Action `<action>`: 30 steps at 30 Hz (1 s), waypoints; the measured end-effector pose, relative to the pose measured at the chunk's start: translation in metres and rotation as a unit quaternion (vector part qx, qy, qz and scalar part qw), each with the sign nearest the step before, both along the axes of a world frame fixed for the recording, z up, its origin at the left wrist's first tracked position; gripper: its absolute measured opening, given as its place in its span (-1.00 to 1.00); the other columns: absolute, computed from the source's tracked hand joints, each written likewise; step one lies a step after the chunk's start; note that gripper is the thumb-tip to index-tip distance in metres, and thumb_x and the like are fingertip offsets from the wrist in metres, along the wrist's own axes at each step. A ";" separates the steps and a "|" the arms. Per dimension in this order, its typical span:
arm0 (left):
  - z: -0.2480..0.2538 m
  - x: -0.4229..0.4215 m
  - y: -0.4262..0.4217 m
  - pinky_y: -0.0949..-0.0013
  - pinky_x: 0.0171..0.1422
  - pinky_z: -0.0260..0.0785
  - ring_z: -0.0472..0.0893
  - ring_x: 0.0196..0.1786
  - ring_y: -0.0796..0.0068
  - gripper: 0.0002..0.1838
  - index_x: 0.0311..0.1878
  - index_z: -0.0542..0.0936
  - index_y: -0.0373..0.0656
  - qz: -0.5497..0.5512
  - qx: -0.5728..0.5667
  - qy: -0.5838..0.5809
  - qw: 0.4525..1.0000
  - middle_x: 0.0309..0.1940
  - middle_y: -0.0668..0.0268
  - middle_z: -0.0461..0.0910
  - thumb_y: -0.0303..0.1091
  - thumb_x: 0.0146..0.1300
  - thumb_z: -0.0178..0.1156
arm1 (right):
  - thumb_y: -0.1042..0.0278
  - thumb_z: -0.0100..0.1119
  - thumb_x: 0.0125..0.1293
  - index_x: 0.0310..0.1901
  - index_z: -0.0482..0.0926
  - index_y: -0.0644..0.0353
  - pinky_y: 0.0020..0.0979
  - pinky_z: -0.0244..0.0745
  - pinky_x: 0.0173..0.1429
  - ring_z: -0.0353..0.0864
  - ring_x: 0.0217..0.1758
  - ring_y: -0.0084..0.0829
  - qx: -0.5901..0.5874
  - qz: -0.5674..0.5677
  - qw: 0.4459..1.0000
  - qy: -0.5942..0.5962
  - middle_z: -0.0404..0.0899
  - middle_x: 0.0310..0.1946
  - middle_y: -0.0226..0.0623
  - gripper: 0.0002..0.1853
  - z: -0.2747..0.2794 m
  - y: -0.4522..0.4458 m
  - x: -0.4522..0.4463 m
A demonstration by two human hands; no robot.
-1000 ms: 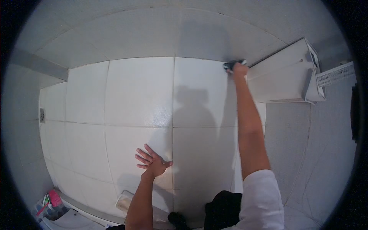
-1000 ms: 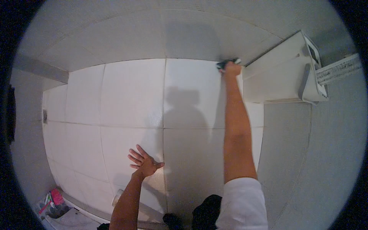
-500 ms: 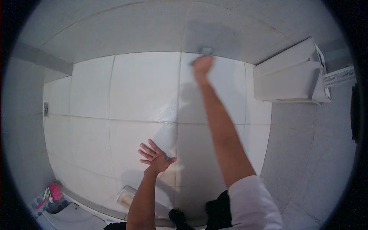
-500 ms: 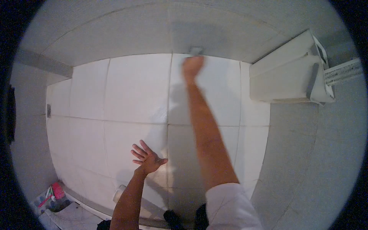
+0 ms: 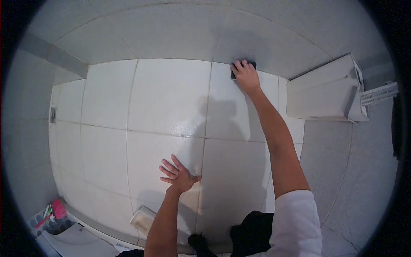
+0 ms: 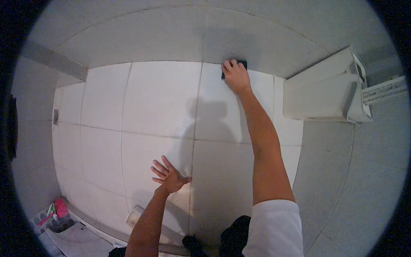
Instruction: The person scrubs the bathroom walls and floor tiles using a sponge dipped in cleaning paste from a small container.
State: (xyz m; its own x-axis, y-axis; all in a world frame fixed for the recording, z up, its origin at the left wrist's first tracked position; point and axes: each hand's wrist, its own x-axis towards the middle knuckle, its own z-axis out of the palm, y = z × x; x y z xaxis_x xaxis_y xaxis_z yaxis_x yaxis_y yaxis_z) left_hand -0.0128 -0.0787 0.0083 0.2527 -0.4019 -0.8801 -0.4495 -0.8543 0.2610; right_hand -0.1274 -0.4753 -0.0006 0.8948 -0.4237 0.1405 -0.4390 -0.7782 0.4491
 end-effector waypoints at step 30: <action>-0.009 -0.004 0.006 -0.60 0.12 -0.71 -0.91 0.18 -0.49 0.52 0.24 -0.81 -0.21 0.007 0.013 0.026 1.000 0.18 -0.36 -0.95 0.19 -0.11 0.40 | 0.37 0.08 0.12 -0.17 0.55 0.08 -0.26 0.53 -0.08 0.49 0.00 -0.20 0.144 -0.194 0.952 -0.189 0.45 -0.16 -0.27 -0.78 -0.024 0.035 0.065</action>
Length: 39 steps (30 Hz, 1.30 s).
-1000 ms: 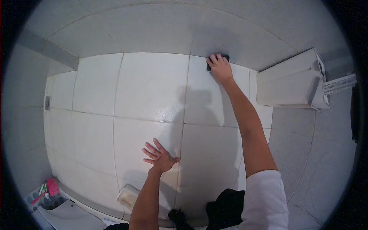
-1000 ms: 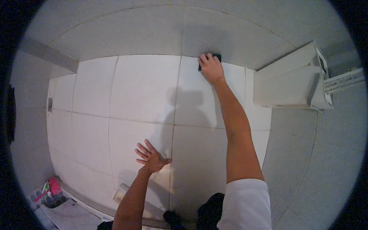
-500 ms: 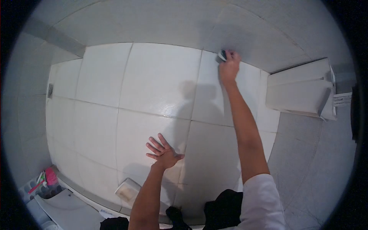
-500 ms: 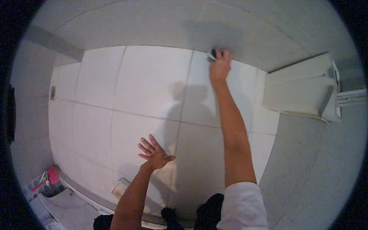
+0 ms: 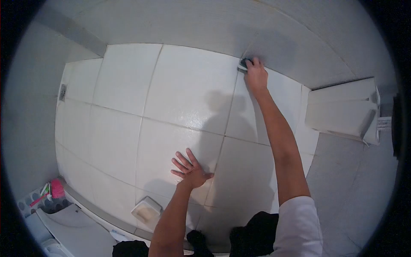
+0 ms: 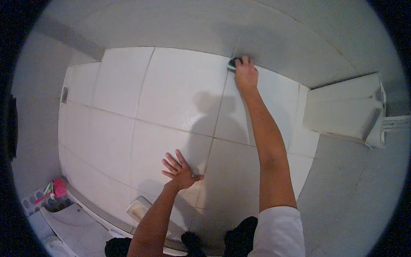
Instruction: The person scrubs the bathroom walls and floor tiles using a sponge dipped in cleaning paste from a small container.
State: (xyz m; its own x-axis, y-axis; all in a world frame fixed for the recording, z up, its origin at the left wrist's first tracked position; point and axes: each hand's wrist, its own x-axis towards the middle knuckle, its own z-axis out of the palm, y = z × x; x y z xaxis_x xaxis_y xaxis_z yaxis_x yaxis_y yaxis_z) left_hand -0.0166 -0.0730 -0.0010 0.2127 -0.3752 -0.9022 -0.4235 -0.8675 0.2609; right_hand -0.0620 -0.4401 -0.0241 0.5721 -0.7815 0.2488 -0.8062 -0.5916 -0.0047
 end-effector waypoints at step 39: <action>-0.005 0.002 0.000 -0.60 0.11 -0.71 -0.91 0.19 -0.47 0.52 0.27 -0.77 -0.19 -0.002 -0.008 -0.016 1.000 0.19 -0.34 -0.95 0.18 -0.12 0.42 | 0.50 0.19 -0.07 -0.01 0.54 0.03 -0.27 0.57 -0.25 0.48 -0.12 -0.21 -0.148 0.138 0.977 -0.061 0.42 -0.17 -0.30 -0.53 0.017 -0.012 -0.005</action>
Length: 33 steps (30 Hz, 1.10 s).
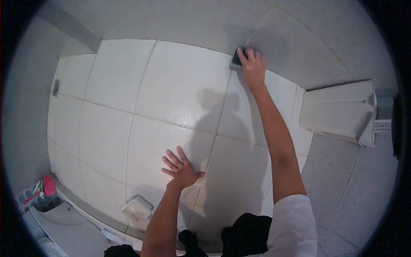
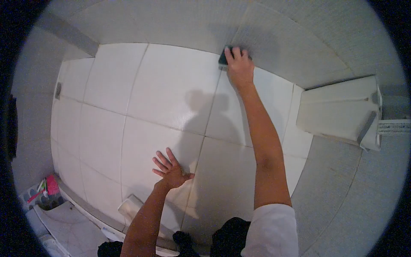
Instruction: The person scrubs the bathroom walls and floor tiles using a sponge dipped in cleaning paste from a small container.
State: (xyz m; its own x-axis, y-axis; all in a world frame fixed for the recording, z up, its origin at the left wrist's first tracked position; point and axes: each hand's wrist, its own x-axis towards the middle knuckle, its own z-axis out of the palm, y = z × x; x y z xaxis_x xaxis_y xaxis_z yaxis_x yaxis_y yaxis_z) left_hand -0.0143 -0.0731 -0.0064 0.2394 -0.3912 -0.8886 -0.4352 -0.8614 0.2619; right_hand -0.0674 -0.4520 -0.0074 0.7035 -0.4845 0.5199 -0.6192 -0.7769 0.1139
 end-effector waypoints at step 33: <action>0.003 -0.002 0.000 -0.65 0.09 -0.66 -0.86 0.21 -0.53 0.51 0.29 -0.74 -0.21 -0.008 -0.002 -0.008 1.000 0.22 -0.33 -0.91 0.25 -0.14 0.38 | 0.65 0.02 -0.06 -0.09 0.56 0.28 -0.10 0.21 0.28 0.41 0.12 0.01 0.188 -0.044 0.952 -0.238 0.54 -0.03 -0.08 -0.60 -0.086 0.060 0.127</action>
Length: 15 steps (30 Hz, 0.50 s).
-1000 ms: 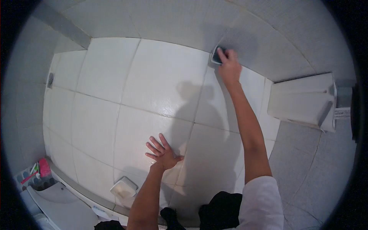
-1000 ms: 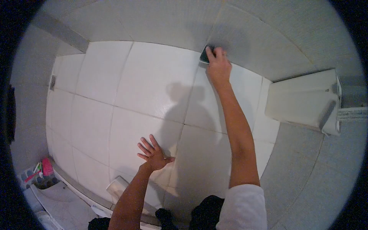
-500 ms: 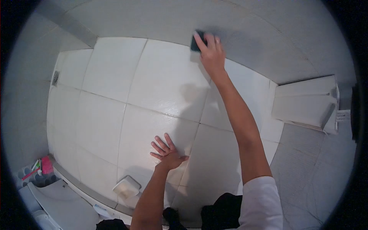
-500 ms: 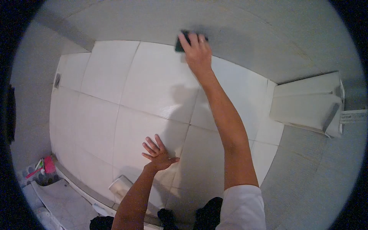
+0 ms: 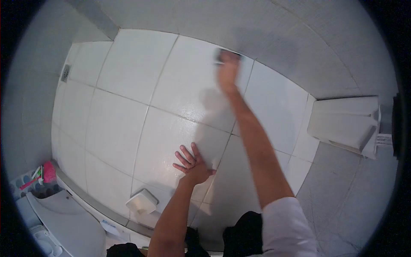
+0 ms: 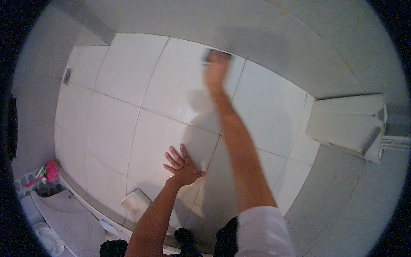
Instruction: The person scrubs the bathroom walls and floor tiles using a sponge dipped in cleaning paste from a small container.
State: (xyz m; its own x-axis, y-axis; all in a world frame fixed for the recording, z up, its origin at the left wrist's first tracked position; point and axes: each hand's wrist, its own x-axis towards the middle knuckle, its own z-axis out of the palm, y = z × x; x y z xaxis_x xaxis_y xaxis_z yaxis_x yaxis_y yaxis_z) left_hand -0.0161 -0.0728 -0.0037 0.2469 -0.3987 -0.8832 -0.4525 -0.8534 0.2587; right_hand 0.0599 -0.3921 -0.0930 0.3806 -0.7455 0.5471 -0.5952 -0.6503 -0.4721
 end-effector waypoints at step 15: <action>0.002 0.001 0.003 -0.66 0.06 -0.66 -0.88 0.16 -0.59 0.46 0.27 -0.74 -0.28 -0.011 -0.004 0.030 0.999 0.15 -0.44 -0.94 0.22 -0.05 0.34 | 0.17 0.04 0.24 0.16 0.41 0.00 0.13 0.35 0.01 0.33 0.19 -0.15 0.133 -0.260 0.890 0.350 0.35 0.15 -0.17 -0.56 0.075 -0.037 -0.191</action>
State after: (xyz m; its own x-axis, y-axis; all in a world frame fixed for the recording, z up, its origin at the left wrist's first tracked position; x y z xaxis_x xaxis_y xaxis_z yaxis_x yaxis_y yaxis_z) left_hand -0.0149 -0.0702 -0.0021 0.1840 -0.4110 -0.8928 -0.4553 -0.8407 0.2932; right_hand -0.1311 -0.4294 -0.0184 0.1245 -0.9881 0.0899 -0.9919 -0.1215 0.0375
